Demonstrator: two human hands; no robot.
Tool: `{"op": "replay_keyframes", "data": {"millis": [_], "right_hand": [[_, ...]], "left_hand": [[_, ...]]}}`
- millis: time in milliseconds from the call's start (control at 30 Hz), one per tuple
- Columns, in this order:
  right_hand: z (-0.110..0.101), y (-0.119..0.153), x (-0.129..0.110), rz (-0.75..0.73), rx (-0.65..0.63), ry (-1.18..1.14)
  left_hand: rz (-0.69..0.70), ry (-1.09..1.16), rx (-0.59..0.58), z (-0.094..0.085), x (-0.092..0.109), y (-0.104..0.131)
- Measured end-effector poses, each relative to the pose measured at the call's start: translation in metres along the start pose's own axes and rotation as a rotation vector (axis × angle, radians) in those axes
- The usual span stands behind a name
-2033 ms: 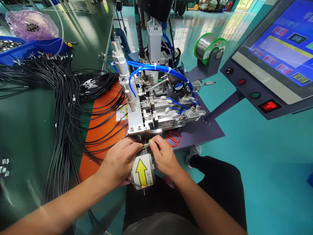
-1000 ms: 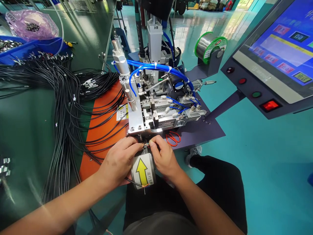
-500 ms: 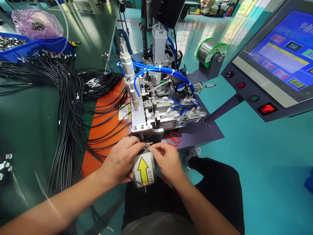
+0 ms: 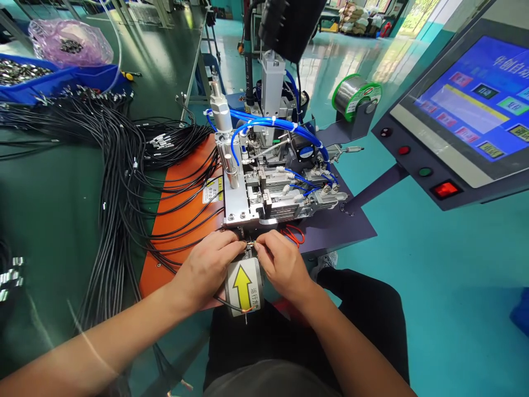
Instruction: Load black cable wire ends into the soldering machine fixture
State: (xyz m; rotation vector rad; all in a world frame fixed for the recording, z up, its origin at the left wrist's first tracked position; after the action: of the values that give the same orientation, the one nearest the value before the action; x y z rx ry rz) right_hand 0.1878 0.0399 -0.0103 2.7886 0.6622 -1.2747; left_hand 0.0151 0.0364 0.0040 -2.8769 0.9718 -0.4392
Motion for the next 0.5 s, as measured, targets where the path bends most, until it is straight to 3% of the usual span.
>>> {"op": "replay_keyframes", "data": {"millis": [267, 500], "right_hand": [[0.0027, 0.0005, 0.0065, 0.095, 0.026, -0.063], [-0.0025, -0.0073, 0.0025, 0.073, -0.015, -0.105]], "left_hand": [[0.008, -0.001, 0.020, 0.0008, -0.0008, -0.0008], [0.014, 0.006, 0.020, 0.0010, -0.0010, -0.0003]]}}
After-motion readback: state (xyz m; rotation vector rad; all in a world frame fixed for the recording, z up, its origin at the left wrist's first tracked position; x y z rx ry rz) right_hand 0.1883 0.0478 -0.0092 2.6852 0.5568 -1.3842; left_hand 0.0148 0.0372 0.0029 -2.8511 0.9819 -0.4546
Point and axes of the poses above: each hand's wrist, its own y-axis away from the middle knuckle, its own z-axis out of the palm, x = y × z, the point moved 2 cm from there along -y, towards the middle knuckle, and after that the axes turned 5 degrees about -x, right-handed, at the moved point
